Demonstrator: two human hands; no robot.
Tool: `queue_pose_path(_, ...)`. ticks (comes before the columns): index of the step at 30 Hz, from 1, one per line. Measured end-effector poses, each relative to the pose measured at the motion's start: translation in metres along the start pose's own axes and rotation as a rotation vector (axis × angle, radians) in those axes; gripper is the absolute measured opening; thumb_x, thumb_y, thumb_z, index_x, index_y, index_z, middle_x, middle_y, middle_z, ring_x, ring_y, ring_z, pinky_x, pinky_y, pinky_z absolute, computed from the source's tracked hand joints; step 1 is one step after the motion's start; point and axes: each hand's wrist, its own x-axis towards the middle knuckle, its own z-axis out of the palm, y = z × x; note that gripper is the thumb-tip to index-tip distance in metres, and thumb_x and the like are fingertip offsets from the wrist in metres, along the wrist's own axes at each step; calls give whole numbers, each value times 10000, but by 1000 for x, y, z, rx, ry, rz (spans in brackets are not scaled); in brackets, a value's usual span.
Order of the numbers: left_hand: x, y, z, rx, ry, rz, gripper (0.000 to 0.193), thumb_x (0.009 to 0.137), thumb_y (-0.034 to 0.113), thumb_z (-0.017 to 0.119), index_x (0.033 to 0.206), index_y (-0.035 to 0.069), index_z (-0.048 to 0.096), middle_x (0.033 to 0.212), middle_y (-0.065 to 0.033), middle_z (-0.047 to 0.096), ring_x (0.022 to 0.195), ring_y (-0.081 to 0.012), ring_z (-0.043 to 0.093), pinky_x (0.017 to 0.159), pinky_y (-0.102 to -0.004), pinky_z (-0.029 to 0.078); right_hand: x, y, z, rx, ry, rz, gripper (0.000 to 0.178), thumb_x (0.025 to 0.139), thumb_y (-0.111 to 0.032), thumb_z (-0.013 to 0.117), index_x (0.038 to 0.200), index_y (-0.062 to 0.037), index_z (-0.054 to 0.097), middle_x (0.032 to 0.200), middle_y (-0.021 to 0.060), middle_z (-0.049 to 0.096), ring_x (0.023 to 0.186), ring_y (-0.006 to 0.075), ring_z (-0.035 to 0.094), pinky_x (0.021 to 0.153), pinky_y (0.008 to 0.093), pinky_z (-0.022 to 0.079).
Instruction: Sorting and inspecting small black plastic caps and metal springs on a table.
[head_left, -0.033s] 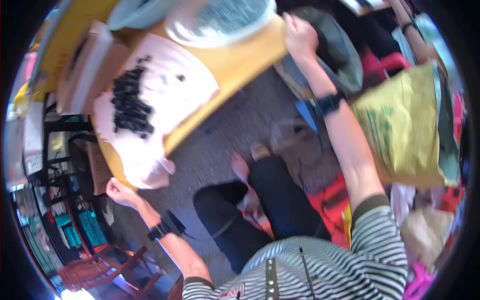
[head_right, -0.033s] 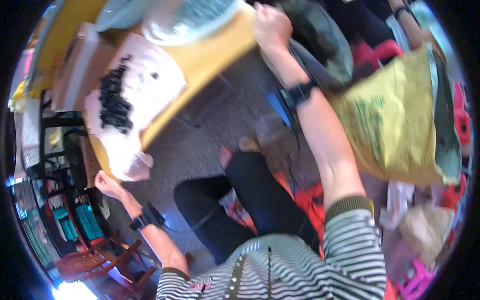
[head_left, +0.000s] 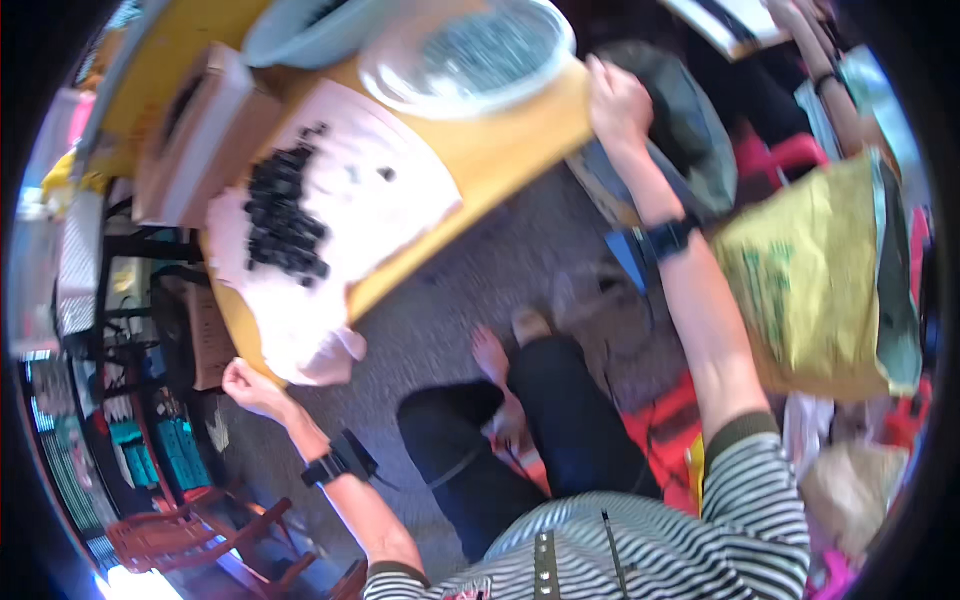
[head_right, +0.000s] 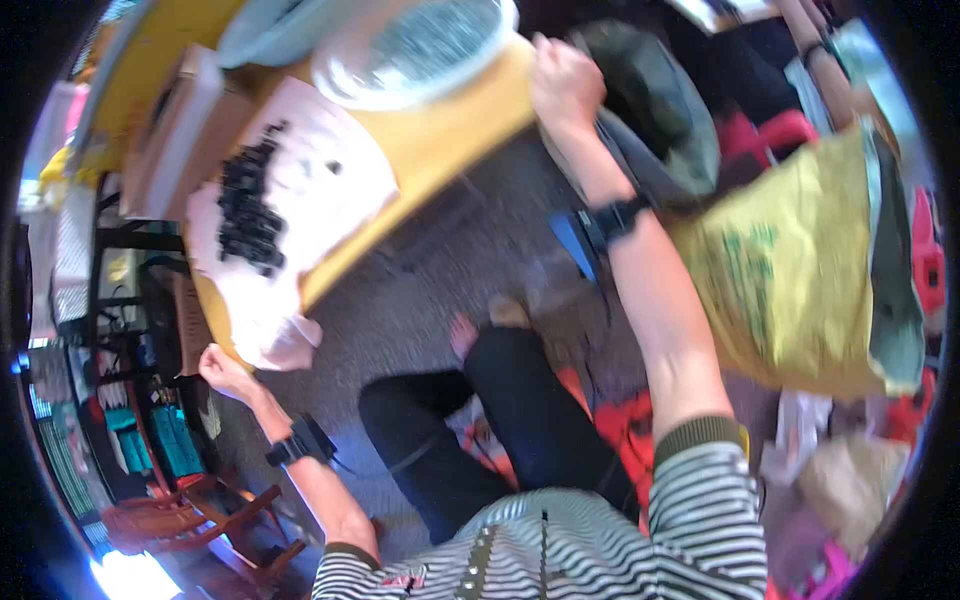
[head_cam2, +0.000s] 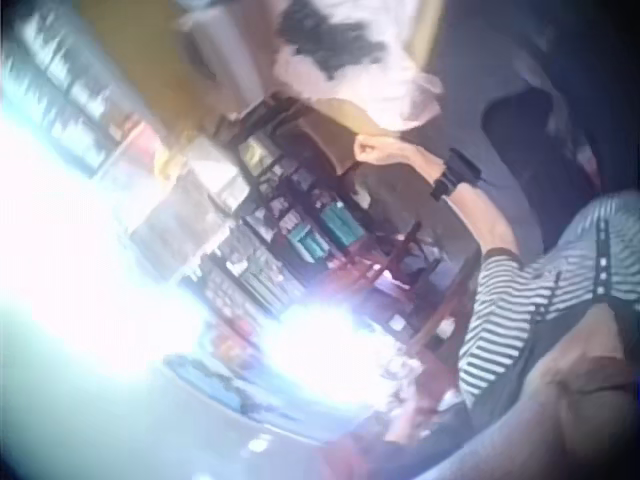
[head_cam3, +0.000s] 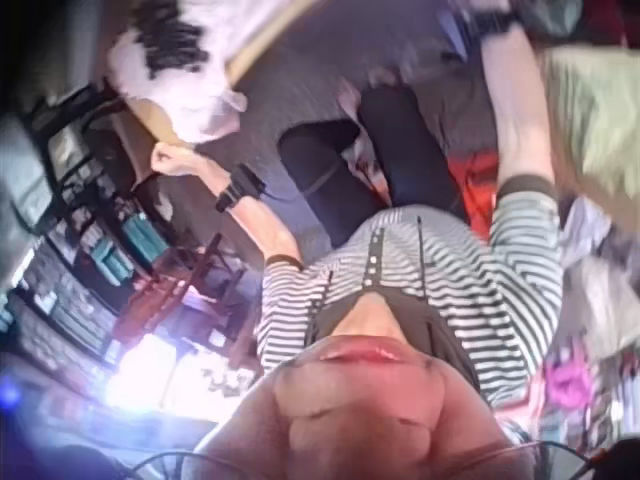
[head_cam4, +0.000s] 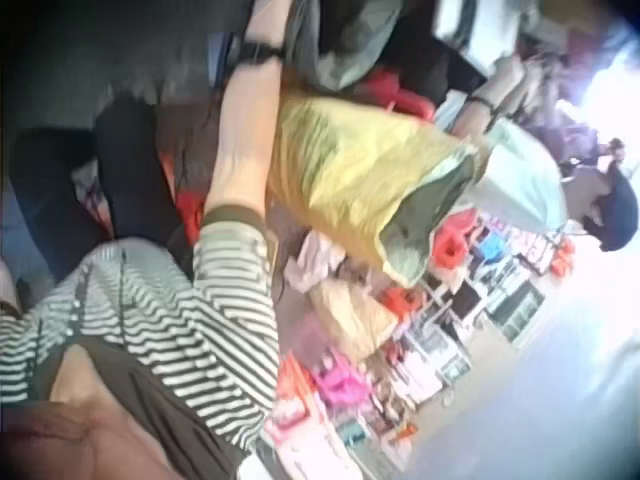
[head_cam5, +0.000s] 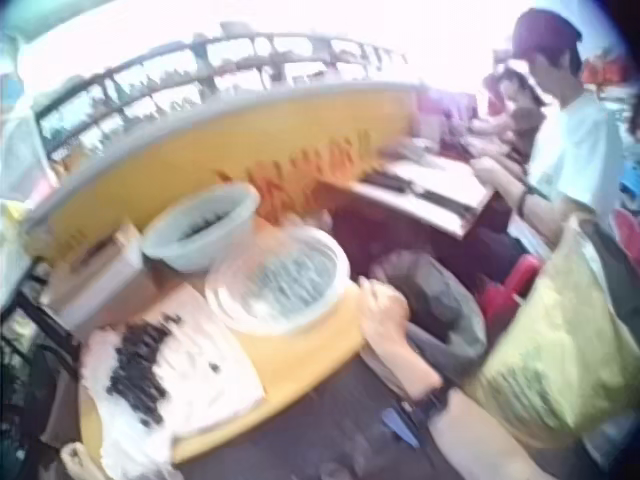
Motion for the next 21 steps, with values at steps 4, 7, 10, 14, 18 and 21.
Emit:
queue_pose_path(4, -37, 15, 32, -109, -38, -122, 185, 953, 140, 547, 1000, -33, 504, 948, -101, 591, 874, -156, 573, 795, -282, 470, -4, 15, -38, -58, 28, 65, 382, 906, -340, 512, 751, -15, 642, 754, 249, 606, 751, 431, 600, 642, 499, 444)
queue_pose_path(7, -37, 24, 23, -126, -32, -128, 168, 958, 132, 534, 989, -29, 495, 933, -94, 584, 860, -153, 569, 789, -277, 468, -8, 4, -42, -41, 28, 56, 375, 914, -327, 509, 761, -11, 638, 743, 249, 602, 731, 431, 597, 625, 492, 445)
queue_pose_path(10, -34, 21, 14, -203, -41, -112, 154, 961, 120, 522, 981, -27, 485, 920, -87, 576, 844, -147, 564, 782, -271, 464, -10, -4, -40, -6, -7, 94, 364, 919, -316, 512, 764, -11, 636, 728, 246, 597, 710, 429, 596, 609, 481, 443)
queue_pose_path(14, -36, 23, 16, -182, -30, -75, 145, 961, 113, 518, 972, -28, 483, 909, -83, 572, 834, -142, 556, 777, -269, 458, -14, -5, -38, -4, -6, 123, 363, 918, -314, 513, 761, -8, 631, 729, 245, 596, 710, 430, 592, 613, 477, 441)
queue_pose_path(18, -30, 18, 26, -120, -44, -47, 158, 958, 126, 529, 976, -27, 493, 905, -87, 576, 840, -148, 555, 779, -276, 455, -11, 7, -32, -3, 46, 81, 392, 908, -343, 510, 744, -7, 625, 741, 253, 594, 722, 438, 588, 629, 499, 430)
queue_pose_path(21, -24, 12, 25, -134, -40, -68, 189, 952, 144, 545, 1000, -34, 504, 938, -118, 596, 881, -181, 577, 815, -293, 461, -11, 6, -29, -54, 30, 74, 388, 906, -354, 502, 753, -29, 649, 770, 246, 608, 762, 436, 598, 668, 510, 449)
